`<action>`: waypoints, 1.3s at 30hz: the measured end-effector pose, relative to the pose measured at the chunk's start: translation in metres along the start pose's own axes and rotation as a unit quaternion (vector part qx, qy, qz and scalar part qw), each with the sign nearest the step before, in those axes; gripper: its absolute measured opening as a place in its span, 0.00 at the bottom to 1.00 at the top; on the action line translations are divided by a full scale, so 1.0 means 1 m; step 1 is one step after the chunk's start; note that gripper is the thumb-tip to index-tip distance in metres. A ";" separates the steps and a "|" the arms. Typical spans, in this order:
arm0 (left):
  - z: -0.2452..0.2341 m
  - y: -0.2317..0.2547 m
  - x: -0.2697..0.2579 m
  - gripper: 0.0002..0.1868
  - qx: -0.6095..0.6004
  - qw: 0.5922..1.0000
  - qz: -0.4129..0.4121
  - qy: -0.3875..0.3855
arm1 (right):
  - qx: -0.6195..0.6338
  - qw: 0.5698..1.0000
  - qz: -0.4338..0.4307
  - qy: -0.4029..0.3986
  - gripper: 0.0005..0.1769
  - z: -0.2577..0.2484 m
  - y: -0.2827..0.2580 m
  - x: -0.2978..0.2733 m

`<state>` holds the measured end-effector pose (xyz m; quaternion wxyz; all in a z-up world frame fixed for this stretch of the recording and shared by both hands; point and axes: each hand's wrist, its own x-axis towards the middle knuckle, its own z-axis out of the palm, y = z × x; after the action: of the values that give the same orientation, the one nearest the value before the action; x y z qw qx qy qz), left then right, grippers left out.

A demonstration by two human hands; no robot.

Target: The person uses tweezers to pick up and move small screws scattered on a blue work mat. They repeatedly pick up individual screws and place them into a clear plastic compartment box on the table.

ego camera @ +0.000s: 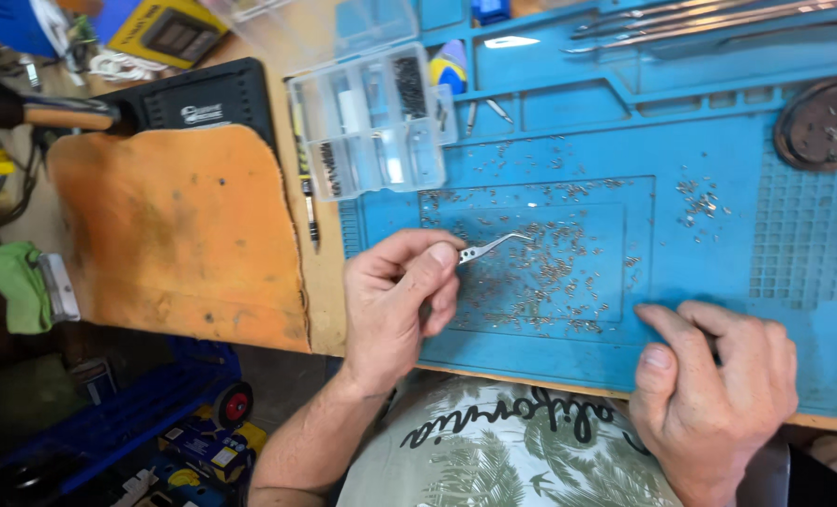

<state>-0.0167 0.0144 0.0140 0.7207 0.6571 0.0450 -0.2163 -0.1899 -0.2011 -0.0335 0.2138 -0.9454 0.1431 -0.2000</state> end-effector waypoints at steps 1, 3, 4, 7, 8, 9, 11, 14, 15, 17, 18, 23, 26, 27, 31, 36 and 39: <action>-0.002 0.002 -0.002 0.10 -0.110 0.988 -0.098 0.042 | -0.010 1.000 -0.011 0.004 0.32 0.001 0.003 -0.002; -0.008 0.006 -0.008 0.09 -0.151 0.978 -0.128 0.061 | -0.009 1.000 -0.026 0.014 0.32 0.006 0.010 -0.008; -0.011 0.007 -0.011 0.09 -0.189 0.965 -0.170 0.069 | -0.015 0.999 -0.028 0.020 0.32 0.008 0.014 -0.011; -0.018 0.012 -0.024 0.12 -0.259 0.947 -0.174 0.076 | -0.022 0.999 -0.038 0.024 0.36 -0.004 -0.016 0.023; -0.021 0.011 -0.028 0.12 -0.266 0.945 -0.171 0.079 | -0.024 0.998 -0.047 0.023 0.36 -0.004 -0.018 0.023; -0.023 0.010 -0.031 0.13 -0.298 0.936 -0.169 0.079 | -0.026 0.998 -0.043 0.024 0.34 -0.004 -0.020 0.023; -0.028 0.007 -0.038 0.14 -0.335 0.925 -0.163 0.079 | -0.030 0.998 -0.045 0.025 0.33 -0.004 -0.024 0.023; -0.034 0.003 -0.043 0.15 -0.384 0.910 -0.146 0.064 | 0.005 0.999 -0.038 0.026 0.32 -0.003 -0.030 0.021; -0.036 0.001 -0.044 0.15 -0.418 0.896 -0.142 0.053 | 0.010 0.999 -0.033 0.030 0.32 -0.002 -0.032 0.020; -0.038 0.000 -0.046 0.15 -0.453 0.880 -0.137 0.040 | 0.012 0.999 -0.029 0.034 0.33 0.000 -0.034 0.018; -0.039 0.000 -0.046 0.13 -0.472 0.871 -0.134 0.029 | 0.022 0.999 -0.024 0.032 0.31 0.001 -0.035 0.017; -0.043 0.001 -0.047 0.12 -0.508 0.849 -0.144 0.012 | 0.015 0.999 -0.023 0.028 0.30 0.002 -0.036 0.015; -0.045 0.001 -0.047 0.14 -0.528 0.836 -0.147 0.000 | 0.001 0.999 -0.025 0.033 0.32 0.001 -0.036 0.015; -0.045 0.002 -0.047 0.14 -0.534 0.833 -0.145 -0.004 | 0.002 0.999 -0.024 0.031 0.30 0.001 -0.037 0.015; -0.044 0.006 -0.044 0.14 -0.540 0.828 -0.149 -0.008 | -0.005 0.999 -0.025 0.033 0.31 0.002 -0.037 0.016; -0.044 0.004 -0.038 0.16 -0.550 0.823 -0.143 -0.021 | -0.014 0.999 -0.031 0.034 0.32 0.002 -0.034 0.018; -0.042 0.006 -0.035 0.16 -0.548 0.824 -0.141 -0.019 | -0.015 0.999 -0.035 0.036 0.32 0.002 -0.033 0.019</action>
<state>-0.0368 0.0640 0.0257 0.9246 0.1360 0.2345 -0.2675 -0.1661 -0.1784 -0.0138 0.1870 -0.9452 0.1209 -0.2387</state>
